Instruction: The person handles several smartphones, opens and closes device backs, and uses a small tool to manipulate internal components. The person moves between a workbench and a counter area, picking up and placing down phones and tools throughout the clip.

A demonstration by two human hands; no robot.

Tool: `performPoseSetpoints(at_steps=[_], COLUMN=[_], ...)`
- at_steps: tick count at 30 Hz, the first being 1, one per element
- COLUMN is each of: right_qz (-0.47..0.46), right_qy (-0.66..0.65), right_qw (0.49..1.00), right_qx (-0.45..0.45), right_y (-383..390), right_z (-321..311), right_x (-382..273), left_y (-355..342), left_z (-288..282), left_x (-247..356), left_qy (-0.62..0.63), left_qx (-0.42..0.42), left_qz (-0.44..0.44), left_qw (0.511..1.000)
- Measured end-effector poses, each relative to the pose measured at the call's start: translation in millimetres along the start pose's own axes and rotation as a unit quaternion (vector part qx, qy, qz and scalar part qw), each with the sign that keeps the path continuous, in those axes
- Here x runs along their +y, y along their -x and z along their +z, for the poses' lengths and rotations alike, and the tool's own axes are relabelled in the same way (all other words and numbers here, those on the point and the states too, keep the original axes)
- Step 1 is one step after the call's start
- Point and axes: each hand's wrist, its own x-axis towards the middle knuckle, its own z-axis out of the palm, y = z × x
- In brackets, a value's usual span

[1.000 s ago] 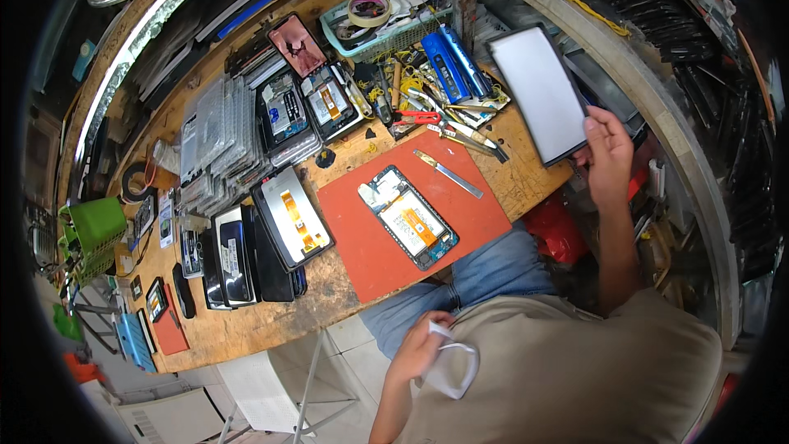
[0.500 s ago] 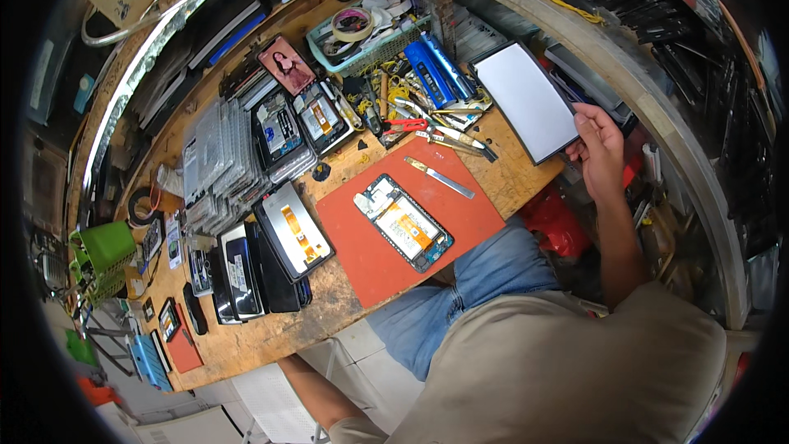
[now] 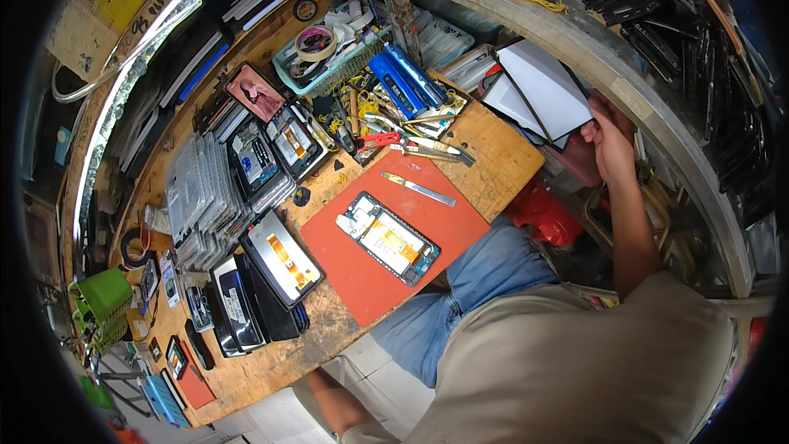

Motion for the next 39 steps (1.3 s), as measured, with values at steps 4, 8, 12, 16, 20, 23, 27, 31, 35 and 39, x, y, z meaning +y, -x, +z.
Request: performPoseSetpoints(at_steps=[4,8,12,16,20,23,27,31,35,39], right_qz=[-0.007,0.025,-0.011,0.116,0.133,-0.15,-0.245,-0.241,-0.238,-0.251], right_qy=[0.005,0.06,-0.086,-0.014,0.084,0.179,0.273,0.552,0.595,0.45], right_qw=[1.0,0.997,0.996,0.99,0.946,0.905,0.88,0.774,0.731,0.854], right_qx=[0.001,0.049,-0.032,-0.077,-0.284,-0.355,-0.302,-0.196,-0.232,-0.074], right_y=[-4,-1,-4,2,68,111,83,30,19,17], right_z=[11,26,30,32,55,80,66,12,-9,-3], right_x=[9,26,32,16,6,12,13,4,9,10], left_y=[36,93,171,244,316,341,336,324,322,334], left_z=[14,45,91,94,66,64,67,64,66,93], left_x=[-34,-41,-1,73,152,198,232,238,243,266], left_qy=[-0.078,-0.178,-0.235,0.002,0.228,0.276,0.343,0.322,0.287,0.268], left_qx=[-0.077,-0.233,-0.179,-0.502,-0.717,-0.593,-0.44,-0.414,-0.461,-0.542], left_qz=[0.031,0.153,0.354,0.142,0.127,0.108,0.104,0.13,0.145,0.125], left_qw=[0.993,0.944,0.887,0.853,0.646,0.749,0.823,0.842,0.827,0.786])
